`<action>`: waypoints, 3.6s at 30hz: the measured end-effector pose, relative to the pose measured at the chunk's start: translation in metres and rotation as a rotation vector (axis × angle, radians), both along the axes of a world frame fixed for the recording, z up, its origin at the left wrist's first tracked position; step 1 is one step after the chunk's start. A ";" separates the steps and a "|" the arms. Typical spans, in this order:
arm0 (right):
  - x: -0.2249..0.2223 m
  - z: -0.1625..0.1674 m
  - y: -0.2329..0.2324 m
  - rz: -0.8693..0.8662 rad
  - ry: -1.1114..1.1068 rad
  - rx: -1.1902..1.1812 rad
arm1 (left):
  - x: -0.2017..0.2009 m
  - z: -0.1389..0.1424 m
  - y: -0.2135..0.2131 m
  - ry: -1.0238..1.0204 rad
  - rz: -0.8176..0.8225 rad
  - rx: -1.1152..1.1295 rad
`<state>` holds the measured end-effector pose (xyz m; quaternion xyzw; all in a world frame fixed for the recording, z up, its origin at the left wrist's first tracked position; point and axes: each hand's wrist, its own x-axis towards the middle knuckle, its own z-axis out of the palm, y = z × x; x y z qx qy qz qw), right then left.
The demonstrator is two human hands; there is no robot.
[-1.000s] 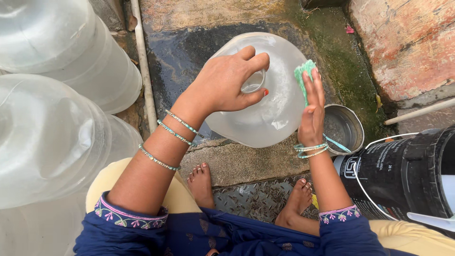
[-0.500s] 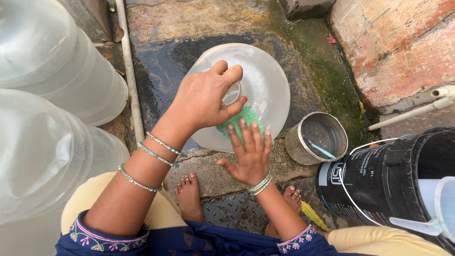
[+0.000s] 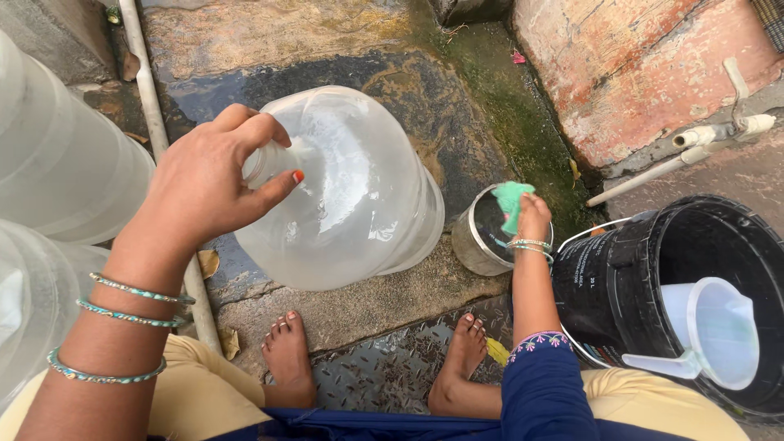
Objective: The person cleans a large plastic water dispenser bottle using a toothbrush and a green sponge. They scrub the inside and outside of the bottle, rinse it with water from a bucket, and wipe it down.
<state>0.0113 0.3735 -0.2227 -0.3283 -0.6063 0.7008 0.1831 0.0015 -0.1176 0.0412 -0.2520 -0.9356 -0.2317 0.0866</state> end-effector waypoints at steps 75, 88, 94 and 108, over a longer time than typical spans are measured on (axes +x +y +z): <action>0.021 -0.078 -0.191 0.164 -0.059 -0.773 | -0.080 -0.071 -0.064 -0.236 0.110 0.581; -0.019 -0.029 -0.173 0.521 -0.195 0.221 | -0.082 -0.091 -0.095 -0.138 0.409 0.154; -0.002 0.079 -0.276 0.611 0.118 0.589 | -0.082 -0.091 -0.085 -0.083 0.431 0.060; 0.025 -0.047 -0.191 0.320 -0.397 0.821 | -0.083 -0.101 -0.097 -0.071 0.535 -0.079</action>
